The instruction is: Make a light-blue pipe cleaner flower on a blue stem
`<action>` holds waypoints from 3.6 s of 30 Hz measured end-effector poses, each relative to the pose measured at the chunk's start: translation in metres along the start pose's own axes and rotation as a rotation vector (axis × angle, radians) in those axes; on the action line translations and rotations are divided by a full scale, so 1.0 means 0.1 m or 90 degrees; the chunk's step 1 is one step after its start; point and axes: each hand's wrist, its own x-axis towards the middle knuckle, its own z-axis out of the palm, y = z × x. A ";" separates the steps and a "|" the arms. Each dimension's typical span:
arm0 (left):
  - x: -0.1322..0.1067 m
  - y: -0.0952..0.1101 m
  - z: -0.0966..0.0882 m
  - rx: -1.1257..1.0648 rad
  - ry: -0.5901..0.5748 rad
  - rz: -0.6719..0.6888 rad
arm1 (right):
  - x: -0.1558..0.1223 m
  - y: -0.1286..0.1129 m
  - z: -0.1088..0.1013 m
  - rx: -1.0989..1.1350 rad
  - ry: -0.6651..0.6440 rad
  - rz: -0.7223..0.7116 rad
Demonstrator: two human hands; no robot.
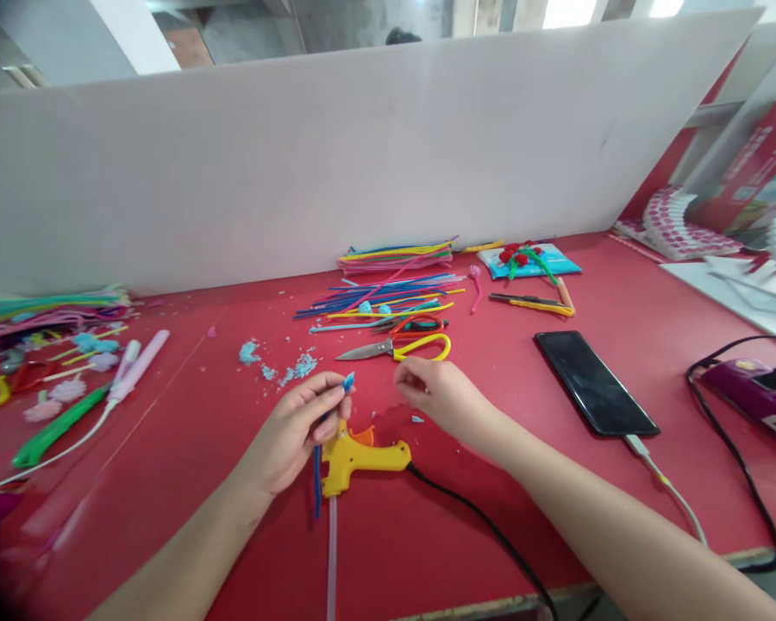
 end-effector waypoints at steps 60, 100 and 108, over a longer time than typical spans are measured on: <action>-0.11 0.06 0.13 0.208 0.067 0.026 | -0.03 -0.43 0.03 0.199 0.057 0.039; -0.11 0.02 0.09 0.259 0.032 0.077 | -0.03 -0.47 0.08 0.236 0.042 0.088; -0.12 0.00 0.09 0.285 0.039 0.079 | -0.03 -0.45 0.12 0.249 0.049 0.083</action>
